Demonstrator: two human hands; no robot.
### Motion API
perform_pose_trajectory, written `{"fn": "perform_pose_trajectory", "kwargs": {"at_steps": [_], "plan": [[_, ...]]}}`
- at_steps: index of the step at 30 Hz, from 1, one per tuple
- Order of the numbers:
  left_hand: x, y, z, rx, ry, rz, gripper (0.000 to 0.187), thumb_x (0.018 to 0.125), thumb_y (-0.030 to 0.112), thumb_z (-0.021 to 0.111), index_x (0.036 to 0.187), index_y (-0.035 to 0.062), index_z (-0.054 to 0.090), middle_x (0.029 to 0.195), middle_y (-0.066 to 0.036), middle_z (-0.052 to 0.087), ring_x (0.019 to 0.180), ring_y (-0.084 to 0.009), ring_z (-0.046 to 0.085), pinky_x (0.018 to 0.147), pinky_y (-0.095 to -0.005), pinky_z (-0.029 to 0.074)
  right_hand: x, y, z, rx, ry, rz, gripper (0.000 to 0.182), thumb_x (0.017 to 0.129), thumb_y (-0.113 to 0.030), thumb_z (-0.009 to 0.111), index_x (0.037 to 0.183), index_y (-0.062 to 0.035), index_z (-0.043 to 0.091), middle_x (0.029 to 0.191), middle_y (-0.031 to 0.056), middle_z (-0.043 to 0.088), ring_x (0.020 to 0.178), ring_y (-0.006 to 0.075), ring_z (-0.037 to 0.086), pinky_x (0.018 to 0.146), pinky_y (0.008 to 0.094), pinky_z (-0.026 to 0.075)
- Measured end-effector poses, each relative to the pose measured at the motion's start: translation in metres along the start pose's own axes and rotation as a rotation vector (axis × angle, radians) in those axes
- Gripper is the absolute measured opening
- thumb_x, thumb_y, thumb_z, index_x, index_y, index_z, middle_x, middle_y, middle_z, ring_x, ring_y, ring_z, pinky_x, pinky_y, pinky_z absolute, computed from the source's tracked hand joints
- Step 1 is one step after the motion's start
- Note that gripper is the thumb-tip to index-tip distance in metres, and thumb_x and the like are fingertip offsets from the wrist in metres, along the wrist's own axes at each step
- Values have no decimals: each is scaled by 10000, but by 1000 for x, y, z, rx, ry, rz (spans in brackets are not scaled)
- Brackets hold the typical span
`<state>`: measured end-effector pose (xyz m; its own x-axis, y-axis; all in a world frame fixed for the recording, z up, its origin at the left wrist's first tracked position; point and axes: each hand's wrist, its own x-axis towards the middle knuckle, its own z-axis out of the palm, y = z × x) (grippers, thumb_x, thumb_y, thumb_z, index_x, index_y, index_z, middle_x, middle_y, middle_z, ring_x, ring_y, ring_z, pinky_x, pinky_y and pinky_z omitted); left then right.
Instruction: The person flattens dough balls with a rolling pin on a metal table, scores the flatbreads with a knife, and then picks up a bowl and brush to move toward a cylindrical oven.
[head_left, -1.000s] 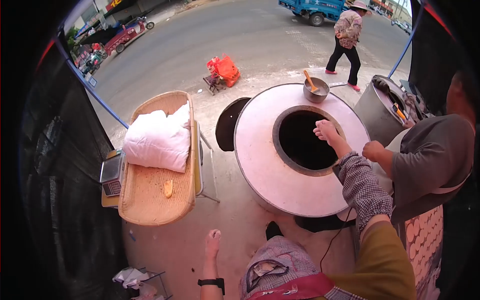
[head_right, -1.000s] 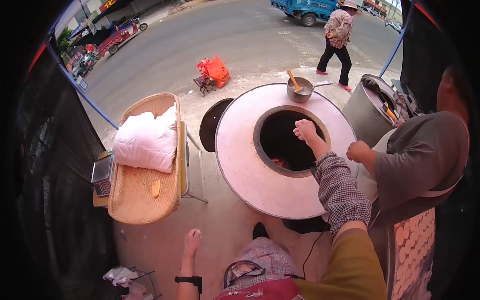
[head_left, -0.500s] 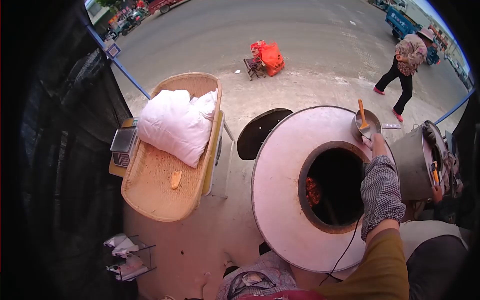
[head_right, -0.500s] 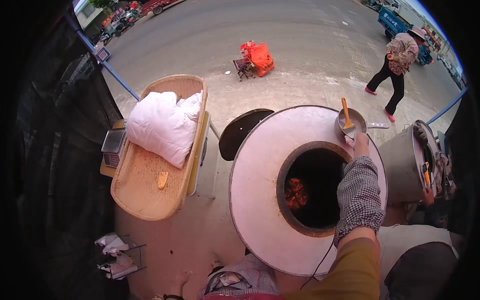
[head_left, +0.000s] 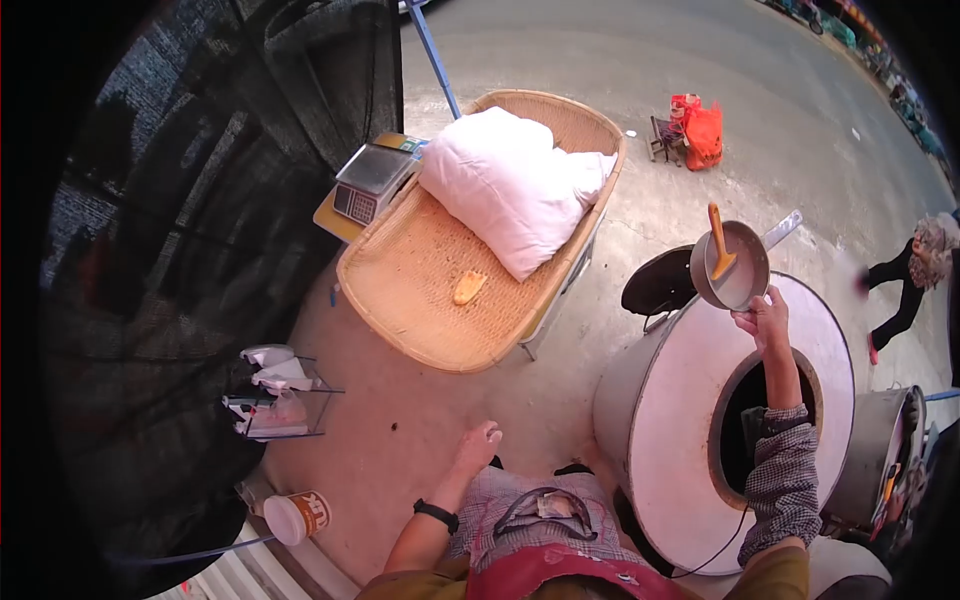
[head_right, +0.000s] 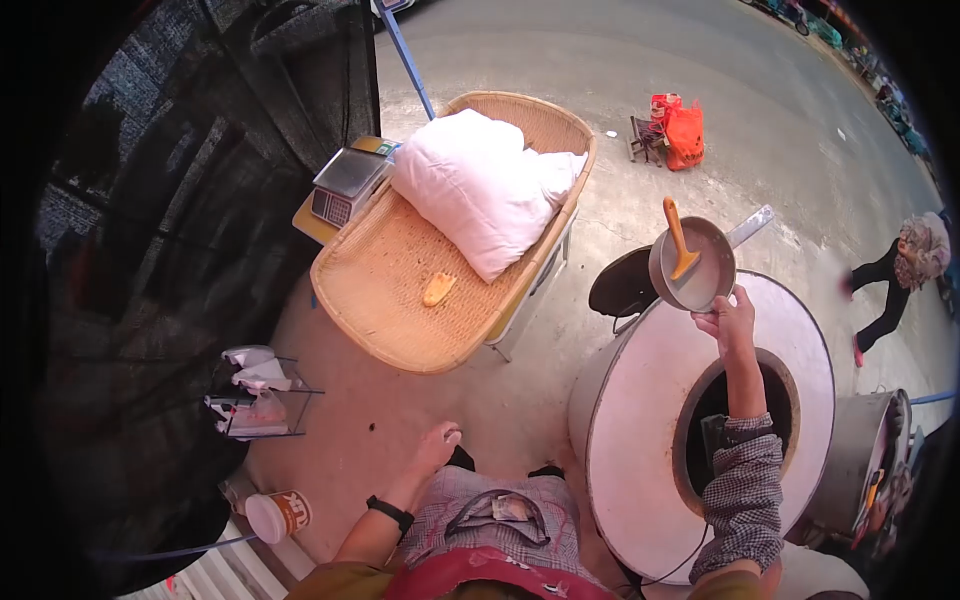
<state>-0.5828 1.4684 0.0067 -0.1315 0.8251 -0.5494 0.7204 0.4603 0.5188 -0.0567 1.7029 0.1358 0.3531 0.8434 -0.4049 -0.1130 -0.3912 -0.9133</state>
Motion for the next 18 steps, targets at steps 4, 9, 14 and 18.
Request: {"fn": "perform_pose_trajectory", "kwargs": {"at_steps": [4, 9, 14, 18], "plan": [[83, -3, -58, -78, 136, 152, 369, 885, 248, 628, 1215, 82, 616, 1128, -211, 657, 1087, -378, 606, 952, -449, 472, -51, 10, 133, 62, -186, 55, 444, 886, 40, 428, 1326, -13, 399, 895, 189, 663, 643, 240, 707, 511, 285, 604], [254, 4, -176, 125, 316, 384, 499, 847, 191, 677, 1317, 83, 547, 1307, -171, 574, 1234, -351, 498, 1030, -429, 417, -111, 61, 261, 83, -198, 155, 462, 861, 56, 453, 1313, -33, 422, 866, 147, 662, 580, 195, 677, 506, 293, 598], [442, 88, -256, 455, 439, 847, 685, 839, 169, 683, 1457, 117, 394, 1502, -152, 374, 1349, -345, 382, 1055, -490, 374, -165, 115, 350, 148, -30, 278, 513, 834, 88, 453, 1334, -18, 401, 819, 155, 668, 558, 209, 671, 514, 303, 600], [581, 150, -244, 635, 319, 854, 737, 878, 176, 610, 1537, 188, 281, 1615, -104, 185, 1468, -288, 231, 1087, -475, 326, -212, 151, 385, 100, 181, 399, 568, 827, 66, 545, 1369, -25, 405, 925, 163, 651, 629, 255, 701, 570, 340, 628]]}}
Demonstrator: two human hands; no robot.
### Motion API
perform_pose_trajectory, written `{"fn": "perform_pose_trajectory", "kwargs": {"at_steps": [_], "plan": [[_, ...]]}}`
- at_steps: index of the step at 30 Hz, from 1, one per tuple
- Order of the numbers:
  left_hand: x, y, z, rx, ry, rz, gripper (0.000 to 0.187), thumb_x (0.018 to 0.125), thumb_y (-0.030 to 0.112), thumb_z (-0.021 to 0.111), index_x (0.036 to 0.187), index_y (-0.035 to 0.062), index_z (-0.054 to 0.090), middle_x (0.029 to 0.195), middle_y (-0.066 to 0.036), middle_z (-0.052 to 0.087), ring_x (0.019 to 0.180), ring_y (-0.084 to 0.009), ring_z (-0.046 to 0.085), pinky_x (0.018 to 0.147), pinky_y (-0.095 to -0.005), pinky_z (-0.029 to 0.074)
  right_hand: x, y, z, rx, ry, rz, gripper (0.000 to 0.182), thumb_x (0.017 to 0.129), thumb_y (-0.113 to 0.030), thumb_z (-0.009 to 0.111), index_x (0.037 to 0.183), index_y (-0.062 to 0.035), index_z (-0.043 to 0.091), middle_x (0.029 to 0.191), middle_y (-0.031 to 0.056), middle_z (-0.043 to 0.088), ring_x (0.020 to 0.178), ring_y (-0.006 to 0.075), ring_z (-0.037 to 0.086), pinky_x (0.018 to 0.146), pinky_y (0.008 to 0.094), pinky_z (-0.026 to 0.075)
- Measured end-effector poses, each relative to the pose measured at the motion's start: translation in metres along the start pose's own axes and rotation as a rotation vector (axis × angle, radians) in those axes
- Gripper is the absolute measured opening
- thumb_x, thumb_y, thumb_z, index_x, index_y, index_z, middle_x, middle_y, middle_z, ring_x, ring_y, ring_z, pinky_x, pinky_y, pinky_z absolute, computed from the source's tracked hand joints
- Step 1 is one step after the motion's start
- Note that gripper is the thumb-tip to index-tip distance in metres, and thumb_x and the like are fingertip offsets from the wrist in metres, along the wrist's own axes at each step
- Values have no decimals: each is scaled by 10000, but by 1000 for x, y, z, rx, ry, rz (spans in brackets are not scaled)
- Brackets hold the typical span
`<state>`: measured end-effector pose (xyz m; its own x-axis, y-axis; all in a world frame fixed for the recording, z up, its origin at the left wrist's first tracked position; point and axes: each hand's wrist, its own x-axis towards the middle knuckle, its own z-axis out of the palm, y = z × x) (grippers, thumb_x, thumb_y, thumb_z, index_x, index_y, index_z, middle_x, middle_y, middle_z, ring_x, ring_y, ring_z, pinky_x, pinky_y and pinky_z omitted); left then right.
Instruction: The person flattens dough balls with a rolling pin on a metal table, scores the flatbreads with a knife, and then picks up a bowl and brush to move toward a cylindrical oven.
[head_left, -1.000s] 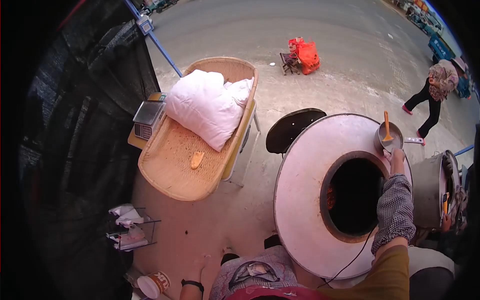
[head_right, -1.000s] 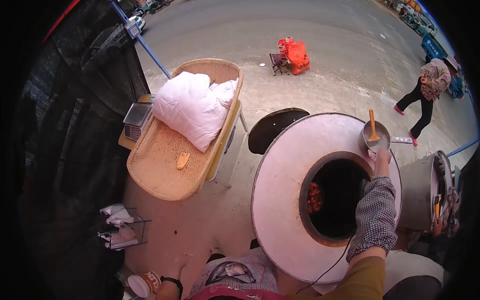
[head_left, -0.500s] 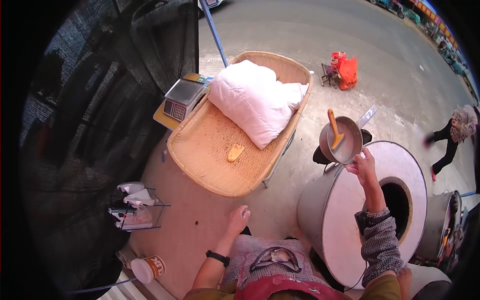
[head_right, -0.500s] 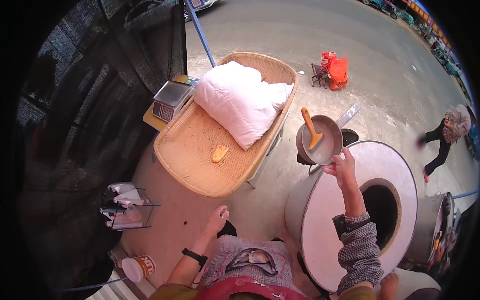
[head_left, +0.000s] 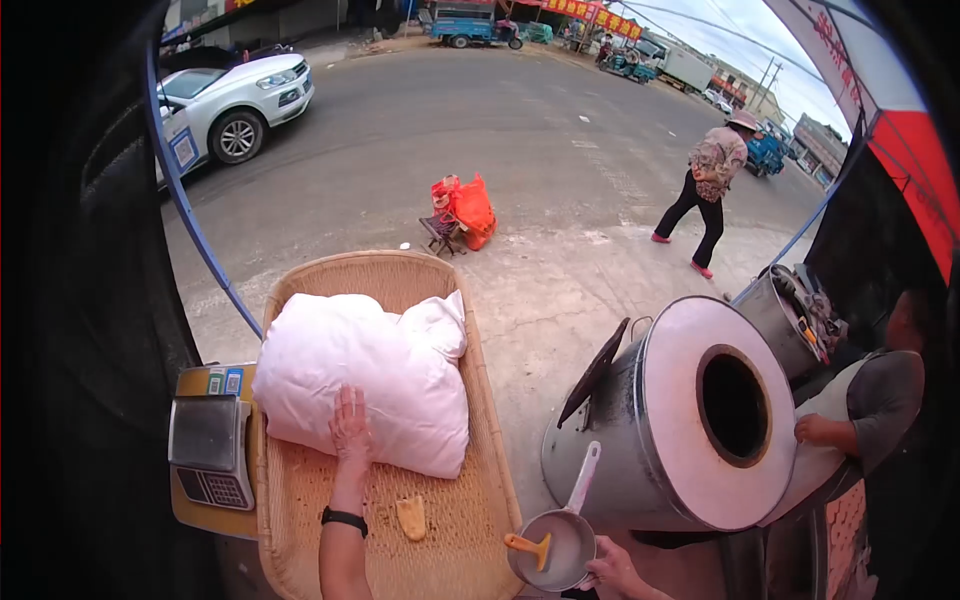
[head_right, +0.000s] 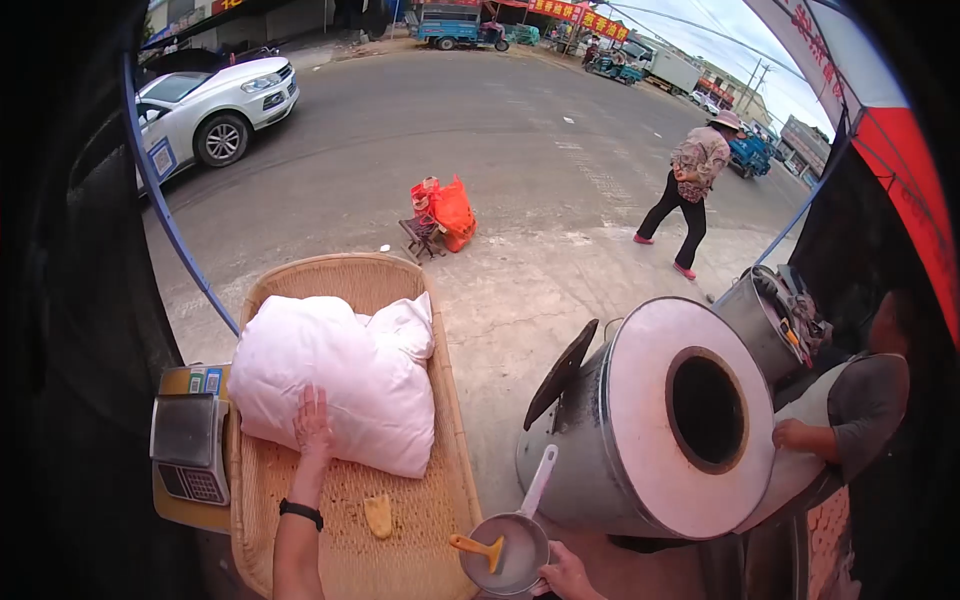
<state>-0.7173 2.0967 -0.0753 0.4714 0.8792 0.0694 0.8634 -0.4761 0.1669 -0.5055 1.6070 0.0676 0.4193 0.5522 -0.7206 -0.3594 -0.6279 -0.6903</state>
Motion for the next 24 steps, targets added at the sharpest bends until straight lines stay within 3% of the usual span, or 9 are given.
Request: {"fn": "perform_pose_trajectory", "kwargs": {"at_steps": [2, 6, 8, 9, 11, 15, 17, 19, 24], "plan": [[50, 0, -2, 112, 14, 3, 754, 862, 203, 620, 1536, 212, 281, 1636, -75, 128, 1485, -283, 198, 1103, -487, 298, -34, -4, 16, -204, 209, -173, 464, 855, -42, 550, 1316, -31, 496, 883, 59, 627, 726, 99, 585, 626, 246, 495], [95, -19, 27, 290, -158, 68, 463, 859, 218, 599, 1320, 209, 562, 1510, -92, 366, 1438, -238, 297, 1090, -518, 279, -65, 33, 23, 44, 318, -179, 504, 865, -58, 535, 1360, -28, 446, 846, 39, 607, 653, 79, 568, 581, 240, 489], [64, -99, 198, 367, -213, 121, 353, 862, 227, 592, 1209, 211, 656, 1414, -97, 502, 1390, -225, 388, 1077, -526, 284, -66, 48, 25, 60, 372, -271, 532, 875, -72, 539, 1391, -17, 419, 833, 39, 602, 647, 83, 575, 575, 238, 491], [130, -129, 249, 229, -148, 191, 198, 874, 220, 577, 1011, 212, 720, 1128, -51, 641, 1183, -195, 561, 1019, -497, 330, -81, 33, 35, 146, 382, -263, 555, 897, -109, 549, 1417, 0, 387, 827, 33, 600, 641, 83, 576, 572, 236, 491], [54, -44, 76, 393, -172, 151, 171, 877, 217, 579, 983, 208, 713, 1016, -17, 643, 1010, -181, 611, 969, -460, 355, -91, 43, 35, 244, 393, -254, 585, 918, -146, 558, 1443, 16, 356, 821, 27, 598, 635, 83, 576, 568, 234, 491], [-72, -57, 74, 427, -94, 173, 140, 862, 136, 568, 922, 149, 694, 955, -39, 661, 953, -237, 634, 850, -434, 445, -105, 98, 31, 239, 471, -386, 641, 951, -239, 574, 1465, 41, 313, 828, 16, 589, 641, 83, 571, 581, 238, 494], [-131, -59, 70, 406, -493, 8, 315, 845, 261, 644, 1127, 123, 629, 1056, -59, 647, 1061, -264, 607, 894, -444, 440, -125, 91, 28, 331, 436, -435, 637, 954, -249, 576, 1462, 39, 321, 822, 11, 584, 642, 82, 570, 585, 240, 496], [-137, -52, 60, 319, -473, 68, 331, 841, 256, 652, 1140, 114, 626, 1063, -72, 647, 1070, -274, 603, 901, -447, 441, -149, 79, 17, 350, 356, -398, 643, 955, -254, 583, 1472, 21, 317, 803, 19, 585, 623, 101, 590, 572, 253, 514], [-227, 101, -105, -170, -526, 320, 418, 824, 231, 690, 1200, 67, 610, 1097, -137, 651, 1114, -329, 585, 937, -463, 446, -210, 138, -46, 333, 338, -226, 615, 926, -206, 587, 1462, -34, 339, 831, 66, 613, 613, 153, 630, 560, 278, 553]]}}
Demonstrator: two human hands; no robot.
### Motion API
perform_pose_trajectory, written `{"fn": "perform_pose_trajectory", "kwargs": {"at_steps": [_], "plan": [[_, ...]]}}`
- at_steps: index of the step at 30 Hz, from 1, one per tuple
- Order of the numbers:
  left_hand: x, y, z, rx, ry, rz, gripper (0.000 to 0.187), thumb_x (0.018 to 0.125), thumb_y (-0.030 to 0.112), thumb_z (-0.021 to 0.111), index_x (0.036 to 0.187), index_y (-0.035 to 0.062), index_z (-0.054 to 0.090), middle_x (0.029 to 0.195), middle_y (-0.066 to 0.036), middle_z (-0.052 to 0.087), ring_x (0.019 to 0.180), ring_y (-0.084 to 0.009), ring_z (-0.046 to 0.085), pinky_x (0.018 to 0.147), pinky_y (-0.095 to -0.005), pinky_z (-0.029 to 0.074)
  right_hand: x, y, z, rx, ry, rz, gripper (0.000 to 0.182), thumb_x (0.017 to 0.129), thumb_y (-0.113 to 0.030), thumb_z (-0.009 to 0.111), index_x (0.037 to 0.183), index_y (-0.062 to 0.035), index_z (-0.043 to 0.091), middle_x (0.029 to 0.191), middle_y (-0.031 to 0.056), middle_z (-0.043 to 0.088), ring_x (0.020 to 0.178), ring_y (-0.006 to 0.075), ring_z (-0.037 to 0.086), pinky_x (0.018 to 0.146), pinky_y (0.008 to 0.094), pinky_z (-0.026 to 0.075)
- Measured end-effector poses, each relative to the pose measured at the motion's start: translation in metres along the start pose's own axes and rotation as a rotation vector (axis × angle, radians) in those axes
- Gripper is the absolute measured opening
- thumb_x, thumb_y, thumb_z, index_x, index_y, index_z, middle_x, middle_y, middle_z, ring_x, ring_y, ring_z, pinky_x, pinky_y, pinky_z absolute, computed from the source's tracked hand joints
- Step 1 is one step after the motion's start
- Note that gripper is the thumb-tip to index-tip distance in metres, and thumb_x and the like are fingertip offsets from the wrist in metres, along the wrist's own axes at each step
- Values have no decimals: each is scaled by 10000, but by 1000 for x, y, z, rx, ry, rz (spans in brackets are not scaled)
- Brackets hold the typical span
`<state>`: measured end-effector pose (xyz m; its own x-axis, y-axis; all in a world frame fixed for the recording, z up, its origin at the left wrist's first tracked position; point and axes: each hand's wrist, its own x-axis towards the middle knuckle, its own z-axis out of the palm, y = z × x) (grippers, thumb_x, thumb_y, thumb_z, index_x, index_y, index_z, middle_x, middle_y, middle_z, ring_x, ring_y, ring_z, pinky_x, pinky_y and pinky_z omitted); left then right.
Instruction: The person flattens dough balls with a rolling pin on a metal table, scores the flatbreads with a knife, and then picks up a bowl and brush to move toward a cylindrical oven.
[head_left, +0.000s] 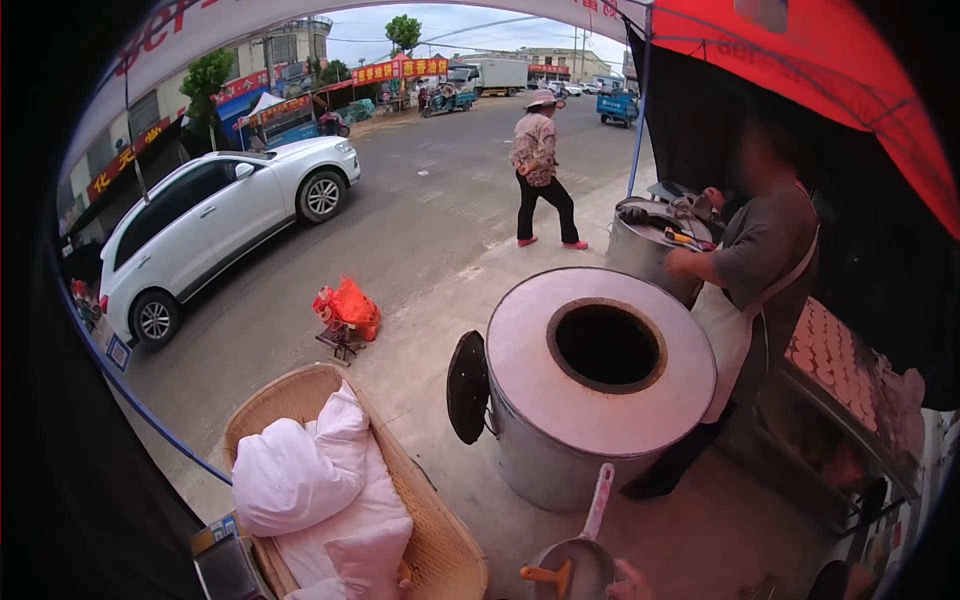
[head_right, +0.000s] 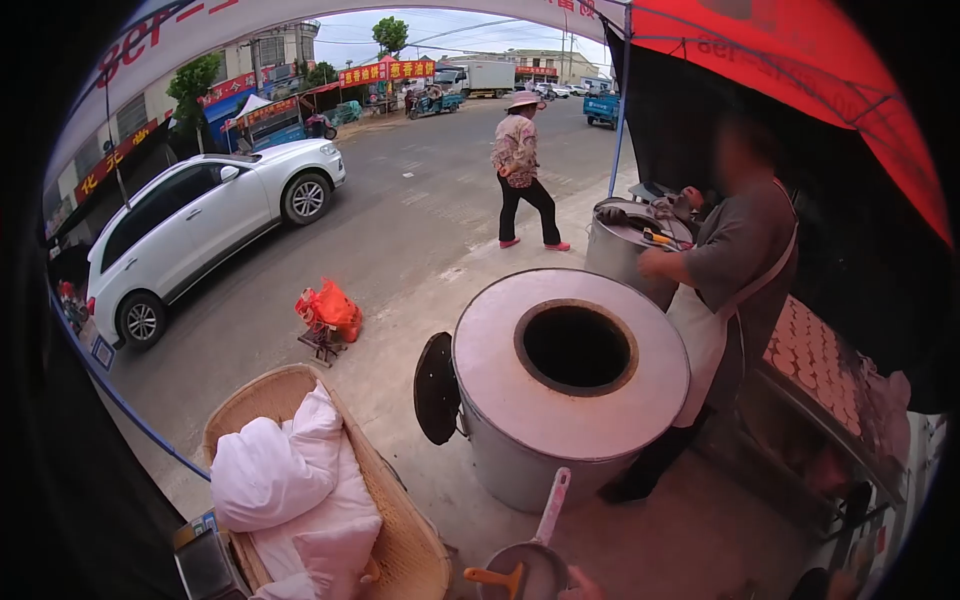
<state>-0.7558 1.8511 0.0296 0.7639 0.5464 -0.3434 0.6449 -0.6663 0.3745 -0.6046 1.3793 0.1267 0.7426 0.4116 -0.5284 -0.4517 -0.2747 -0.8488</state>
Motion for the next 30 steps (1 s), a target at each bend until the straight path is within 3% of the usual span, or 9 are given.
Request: {"fn": "perform_pose_trajectory", "kwargs": {"at_steps": [3, 5, 8, 11, 15, 18, 19, 25, 30], "plan": [[-65, 168, -17, -41, 116, 187, 560, 823, 292, 693, 1305, 76, 508, 1197, -145, 605, 1161, -328, 561, 969, -496, 416, -26, 67, -81, -245, 52, -59, 562, 833, 29, 566, 1372, -40, 423, 935, 157, 665, 641, 252, 708, 576, 333, 622], [-93, 286, -17, 183, 319, 645, 864, 753, 242, 775, 1470, 67, 325, 1486, -182, 359, 1376, -350, 355, 1088, -508, 318, -85, 11, -123, 48, 11, 25, 563, 788, 10, 581, 1341, -36, 485, 808, 136, 679, 652, 163, 698, 572, 298, 592], [-156, 452, -5, 568, 332, 1199, 1003, 685, 214, 828, 1514, 91, 275, 1599, -150, 184, 1475, -309, 201, 1157, -548, 172, -142, -6, -212, -223, -12, -87, 483, 806, -19, 563, 1286, -29, 504, 800, 124, 672, 629, 180, 695, 549, 305, 571], [-206, 575, 43, 734, 92, 1605, 784, 779, 75, 636, 1496, 104, 319, 1577, -122, 273, 1460, -262, 261, 1161, -547, 168, -170, 44, -311, -413, -17, -447, 400, 811, -50, 590, 1204, -19, 526, 870, 157, 655, 609, 222, 682, 581, 360, 560], [-233, 665, 147, 693, -65, 1909, 588, 786, 92, 617, 1355, 55, 476, 1388, -144, 500, 1325, -240, 457, 1074, -523, 300, -216, 61, -411, -333, -66, -202, 495, 791, -38, 602, 1277, -43, 507, 917, 175, 647, 760, 255, 686, 693, 415, 531], [-280, 759, 181, 1110, -496, 1859, 542, 784, 100, 623, 1310, 40, 506, 1283, -121, 589, 1256, -251, 522, 1017, -496, 351, -251, 70, -477, -426, -4, -346, 431, 766, -66, 658, 1173, -2, 532, 977, 194, 644, 879, 331, 663, 793, 442, 501], [-276, 773, 209, 968, -488, 1939, 291, 770, 167, 663, 1037, 65, 608, 1070, -111, 677, 1105, -275, 617, 940, -507, 422, -256, 74, -498, -531, 12, -407, 451, 762, -69, 671, 1189, -12, 536, 979, 197, 648, 924, 355, 641, 802, 447, 496], [-281, 890, 322, 768, -1386, 1751, 333, 739, 263, 733, 1053, 155, 709, 1005, -124, 705, 995, -328, 657, 823, -442, 520, -285, 75, -604, -603, 55, -296, 521, 763, -79, 685, 1268, -100, 562, 1020, 203, 661, 964, 384, 615, 845, 470, 479], [-287, 982, 358, 819, -1389, 1562, 421, 769, 319, 763, 1140, 144, 670, 1076, -151, 691, 1019, -347, 646, 858, -435, 516, -293, 82, -675, -727, 370, 93, 519, 794, -84, 655, 1303, -125, 559, 1183, 194, 631, 1067, 356, 597, 944, 467, 455]]}}
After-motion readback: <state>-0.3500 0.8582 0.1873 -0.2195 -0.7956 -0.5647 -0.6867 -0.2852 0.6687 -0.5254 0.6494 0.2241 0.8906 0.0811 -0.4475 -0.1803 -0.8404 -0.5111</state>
